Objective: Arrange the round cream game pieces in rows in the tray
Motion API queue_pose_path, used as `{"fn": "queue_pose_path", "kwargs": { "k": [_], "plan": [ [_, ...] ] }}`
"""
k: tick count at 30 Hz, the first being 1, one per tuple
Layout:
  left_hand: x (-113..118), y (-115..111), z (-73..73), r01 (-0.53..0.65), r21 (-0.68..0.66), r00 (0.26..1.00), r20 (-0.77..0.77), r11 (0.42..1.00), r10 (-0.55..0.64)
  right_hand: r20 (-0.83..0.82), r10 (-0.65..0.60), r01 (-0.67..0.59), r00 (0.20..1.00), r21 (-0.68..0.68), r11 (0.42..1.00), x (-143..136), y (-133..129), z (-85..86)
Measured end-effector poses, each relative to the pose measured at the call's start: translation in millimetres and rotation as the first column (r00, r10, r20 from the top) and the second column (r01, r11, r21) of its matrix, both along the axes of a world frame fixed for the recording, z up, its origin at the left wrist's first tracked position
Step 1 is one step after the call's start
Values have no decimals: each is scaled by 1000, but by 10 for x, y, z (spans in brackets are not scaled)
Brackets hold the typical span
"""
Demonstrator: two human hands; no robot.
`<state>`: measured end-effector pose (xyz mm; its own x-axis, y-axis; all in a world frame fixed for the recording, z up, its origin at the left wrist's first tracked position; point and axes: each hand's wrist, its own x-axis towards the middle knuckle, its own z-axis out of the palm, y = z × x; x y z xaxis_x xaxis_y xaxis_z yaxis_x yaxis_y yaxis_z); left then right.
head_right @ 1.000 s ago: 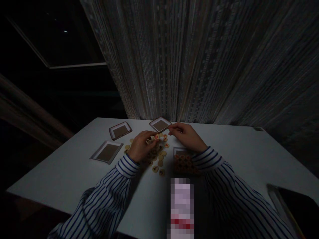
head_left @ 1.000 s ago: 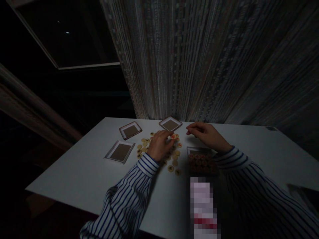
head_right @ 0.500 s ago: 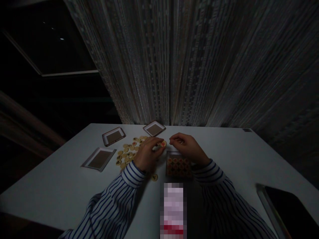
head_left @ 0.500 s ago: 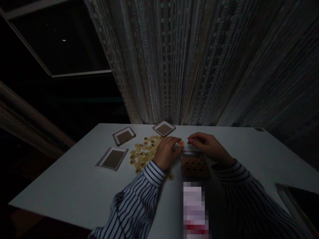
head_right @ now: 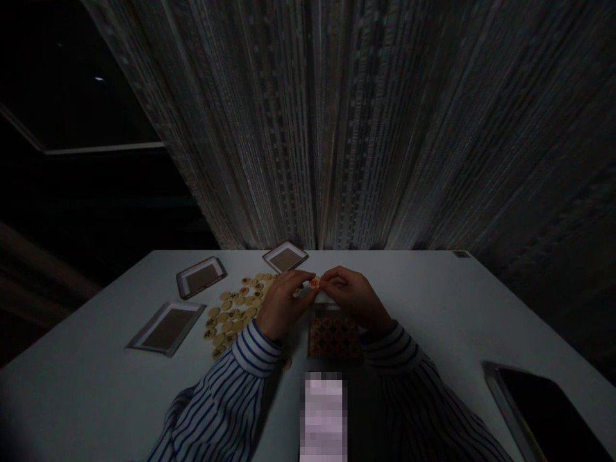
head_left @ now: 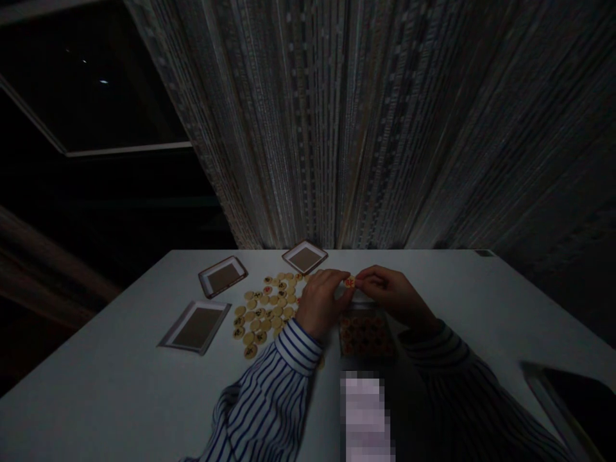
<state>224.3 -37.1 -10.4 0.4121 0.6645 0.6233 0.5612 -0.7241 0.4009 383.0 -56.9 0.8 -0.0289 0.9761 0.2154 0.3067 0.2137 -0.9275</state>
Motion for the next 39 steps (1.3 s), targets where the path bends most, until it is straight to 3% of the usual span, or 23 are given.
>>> {"fn": "queue_pose_path", "kwargs": {
  "k": [6, 11, 15, 20, 28, 39],
  "plan": [
    [-3, 32, -52, 32, -24, 999, 23, 999, -32, -9, -19, 19, 1000, 11, 1000, 7, 20, -43],
    [-39, 56, -36, 96, -227, 990, 121, 969, -70, 49, -28, 27, 998, 20, 999, 28, 29, -49],
    [-55, 94, -26, 193, -416, 958, 277, 889, -78, 111, -8, 1, 994, 61, 998, 41, 24, -35],
    [-60, 117, -4, 334, -584, 898, 436, 740, -60, 163, 36, -49, 986, 75, 996, 45, 14, -31],
    [-80, 137, 14, 399, -693, 852, 523, 600, 37, 165, 83, -91, 983, 43, 995, 41, 9, -30],
    [-84, 148, -10, 431, -706, 815, 572, 563, 93, 33, 58, -58, 998, -11, 998, 9, 14, -50]
  ]
}}
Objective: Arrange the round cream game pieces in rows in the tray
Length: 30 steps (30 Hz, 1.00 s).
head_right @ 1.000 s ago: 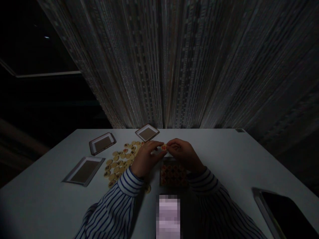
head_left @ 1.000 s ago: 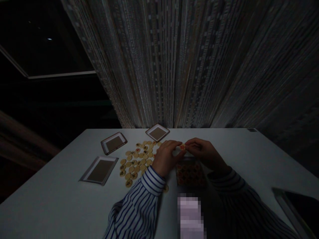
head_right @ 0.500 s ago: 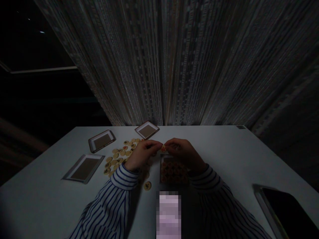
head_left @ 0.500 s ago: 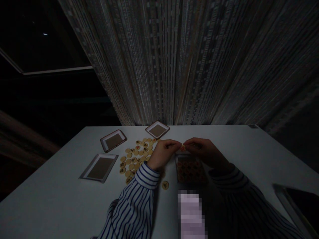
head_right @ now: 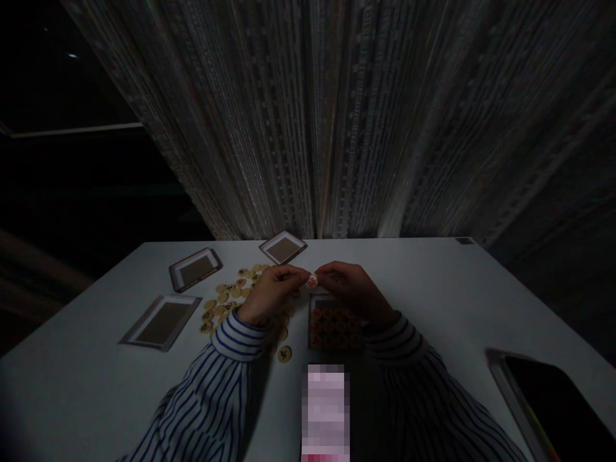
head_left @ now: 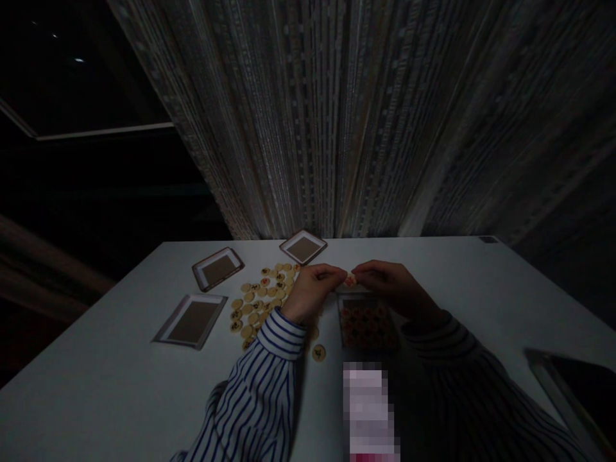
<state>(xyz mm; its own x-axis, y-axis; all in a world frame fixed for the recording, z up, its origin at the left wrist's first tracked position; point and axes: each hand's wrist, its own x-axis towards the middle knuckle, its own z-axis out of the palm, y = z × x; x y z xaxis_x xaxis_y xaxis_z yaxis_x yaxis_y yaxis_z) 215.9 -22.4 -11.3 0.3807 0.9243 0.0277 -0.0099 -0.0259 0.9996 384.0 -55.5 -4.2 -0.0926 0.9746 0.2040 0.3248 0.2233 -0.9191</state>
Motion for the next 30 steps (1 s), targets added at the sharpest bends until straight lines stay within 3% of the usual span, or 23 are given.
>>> {"fn": "queue_pose_path", "kwargs": {
  "k": [11, 21, 30],
  "plan": [
    [38, -18, 12, -165, 0, 985, 56, 986, 165, -169, -8, -9, 986, -99, 995, -67, -5, -8],
    [73, -43, 11, -189, 7, 978, 87, 982, 188, -225, -49, 26, 973, -105, 994, -94, -5, 9],
    [66, -50, 42, -176, -13, 982, 65, 984, 176, -149, -30, 20, 988, -67, 998, -60, 0, -10]
  ]
}}
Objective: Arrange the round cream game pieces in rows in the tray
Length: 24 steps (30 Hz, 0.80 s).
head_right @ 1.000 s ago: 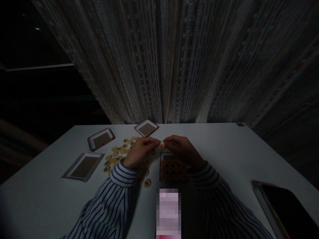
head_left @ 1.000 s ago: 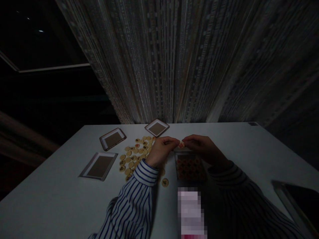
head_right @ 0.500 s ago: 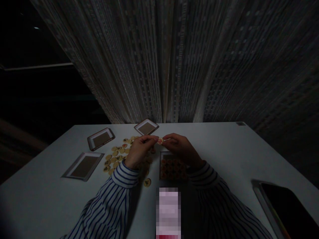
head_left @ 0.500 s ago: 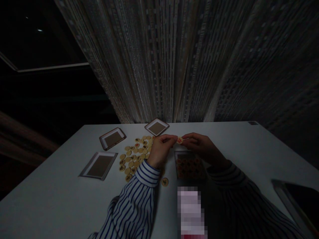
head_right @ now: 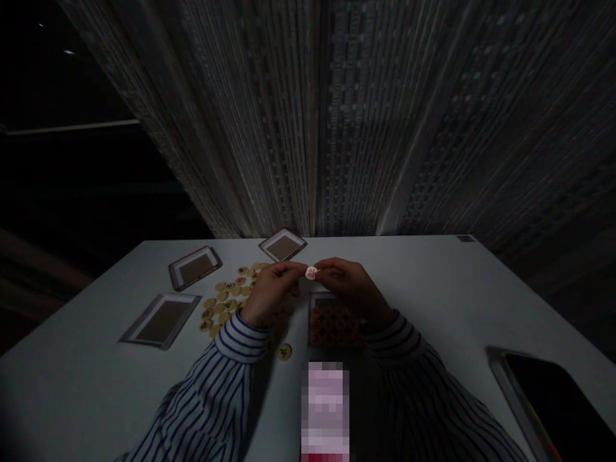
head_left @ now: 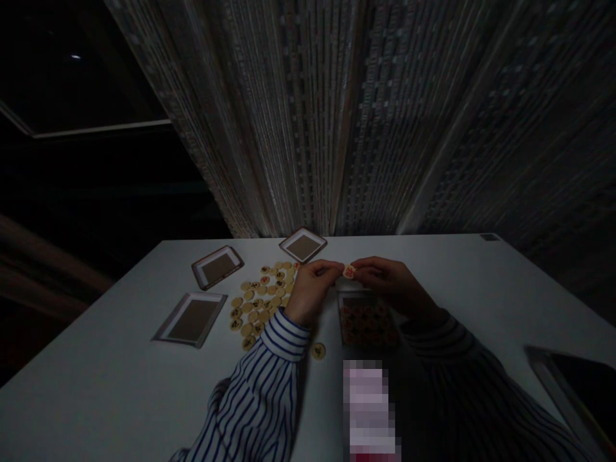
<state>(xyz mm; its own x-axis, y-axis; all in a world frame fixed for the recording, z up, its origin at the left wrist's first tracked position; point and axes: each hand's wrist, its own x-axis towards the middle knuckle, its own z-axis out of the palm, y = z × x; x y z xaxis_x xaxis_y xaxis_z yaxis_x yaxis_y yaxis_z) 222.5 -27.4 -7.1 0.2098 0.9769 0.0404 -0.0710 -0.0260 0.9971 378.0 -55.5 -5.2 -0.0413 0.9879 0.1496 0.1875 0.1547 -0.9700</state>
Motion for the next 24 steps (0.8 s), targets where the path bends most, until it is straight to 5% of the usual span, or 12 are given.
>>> {"fn": "queue_pose_path", "kwargs": {
  "k": [24],
  "plan": [
    [-41, 57, -15, 118, -50, 993, -10, 992, -119, 219, 63, -97, 974, 149, 984, 75, 14, -48]
  ]
}}
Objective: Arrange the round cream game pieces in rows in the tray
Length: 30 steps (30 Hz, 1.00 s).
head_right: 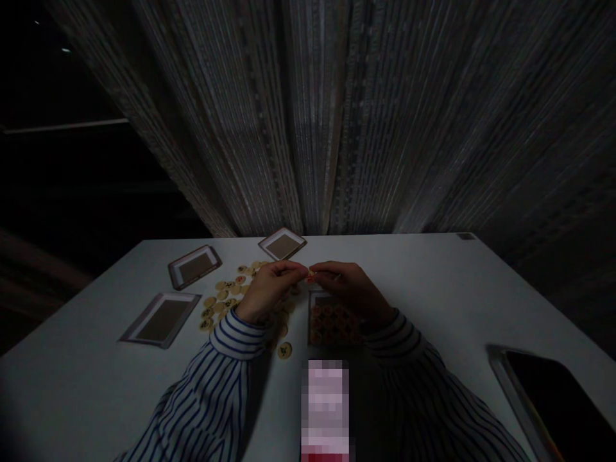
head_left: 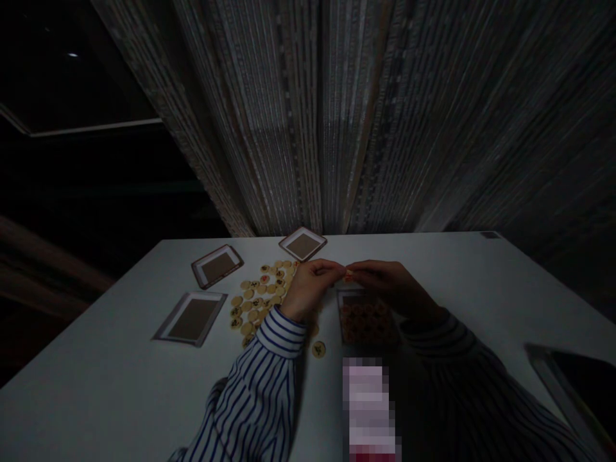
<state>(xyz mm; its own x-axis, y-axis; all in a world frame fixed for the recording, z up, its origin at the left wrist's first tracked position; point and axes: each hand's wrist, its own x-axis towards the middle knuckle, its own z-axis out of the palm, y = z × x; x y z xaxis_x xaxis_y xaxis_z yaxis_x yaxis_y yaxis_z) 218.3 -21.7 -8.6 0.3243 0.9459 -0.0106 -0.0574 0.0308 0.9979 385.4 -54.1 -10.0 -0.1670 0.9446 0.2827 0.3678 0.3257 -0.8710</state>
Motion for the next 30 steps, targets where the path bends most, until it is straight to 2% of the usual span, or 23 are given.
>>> {"fn": "queue_pose_path", "kwargs": {
  "k": [4, 19, 23, 30],
  "plan": [
    [-2, -5, 9, -3, -9, 1000, 5, 1000, 3, 24, -5, 5, 1000, 13, 1000, 4, -3, 4],
    [-8, -44, 63, -3, -19, 1000, -29, 1000, 3, -56, -50, 49, 997, -27, 998, -13, -8, 39],
    [-6, -40, 54, -43, -17, 999, -22, 999, 43, -60, -73, 70, 996, -49, 996, -13, 0, 54],
    [-6, -3, -4, -125, 15, 992, 8, 992, 125, -168, -58, 40, 984, -105, 994, -38, 1, 37]
  ]
}}
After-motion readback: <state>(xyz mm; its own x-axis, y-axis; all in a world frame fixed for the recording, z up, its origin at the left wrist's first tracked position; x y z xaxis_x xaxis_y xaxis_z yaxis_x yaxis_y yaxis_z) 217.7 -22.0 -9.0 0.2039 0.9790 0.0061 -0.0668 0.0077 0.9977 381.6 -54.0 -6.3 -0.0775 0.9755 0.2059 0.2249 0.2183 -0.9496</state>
